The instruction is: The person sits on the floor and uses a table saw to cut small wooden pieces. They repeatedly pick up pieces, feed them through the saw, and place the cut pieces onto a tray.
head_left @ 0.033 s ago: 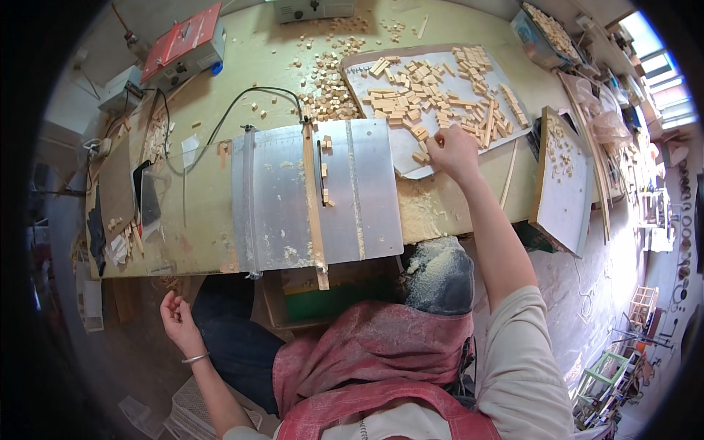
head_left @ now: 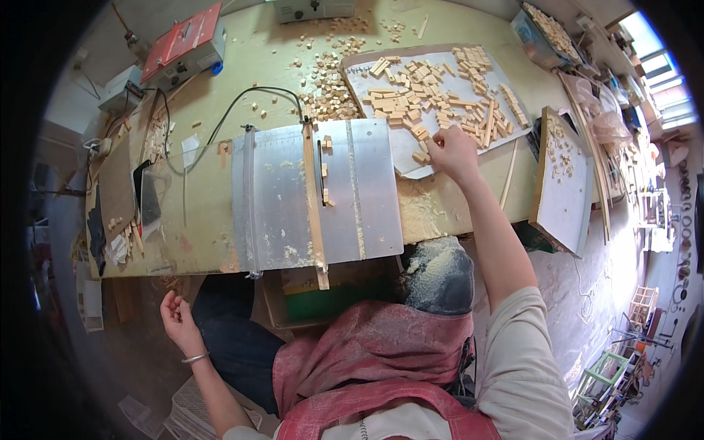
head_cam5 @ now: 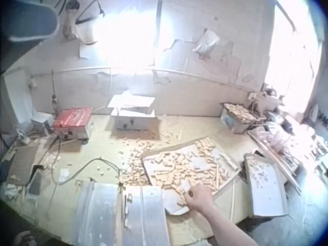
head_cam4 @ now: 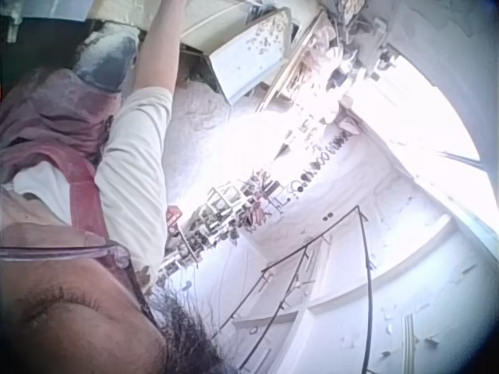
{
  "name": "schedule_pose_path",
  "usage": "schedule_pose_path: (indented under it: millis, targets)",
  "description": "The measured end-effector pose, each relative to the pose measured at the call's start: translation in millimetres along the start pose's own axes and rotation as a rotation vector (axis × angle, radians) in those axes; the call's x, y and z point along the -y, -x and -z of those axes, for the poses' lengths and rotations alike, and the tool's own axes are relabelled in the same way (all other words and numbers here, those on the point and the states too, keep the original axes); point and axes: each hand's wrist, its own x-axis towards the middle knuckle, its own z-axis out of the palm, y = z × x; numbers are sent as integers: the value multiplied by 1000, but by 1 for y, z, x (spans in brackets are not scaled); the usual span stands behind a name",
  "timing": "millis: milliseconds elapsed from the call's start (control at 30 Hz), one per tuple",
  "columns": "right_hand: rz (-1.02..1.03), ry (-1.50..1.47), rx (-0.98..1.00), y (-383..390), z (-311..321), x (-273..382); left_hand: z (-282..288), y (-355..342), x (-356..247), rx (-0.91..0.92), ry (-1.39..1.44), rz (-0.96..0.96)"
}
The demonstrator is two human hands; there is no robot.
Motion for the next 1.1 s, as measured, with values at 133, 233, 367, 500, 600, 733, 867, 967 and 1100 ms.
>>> schedule_pose_path:
  millis: [133,233,367,500,600,733,867,967,1100]
  targets:
    - [84,-4,-11,9,13,9,-4,-1,0,-5,-12,2]
    - [205,88,-66,16,16,11,-9,0,-9,-18,8,2]
    - [231,0,41,7,3,12,-16,12,-27,-47,-30,15]
    - [176,-24,32,9,-22,-25,-19,12,-52,-82,-177,-83]
    - [329,-25,-170,20,-23,-39,-17,13,-38,-151,-89,-100]
    - [370,-264,-230,69,13,-8,-8,25,-32,-211,-24,-76]
    - [410,-330,-266,139,53,45,-25,3,-23,-234,6,-90]
    - [512,-420,-178,179,59,103,-17,13,-4,-285,-59,-58]
    - [557,-396,-163,199,45,133,-21,15,5,-347,-85,-87]
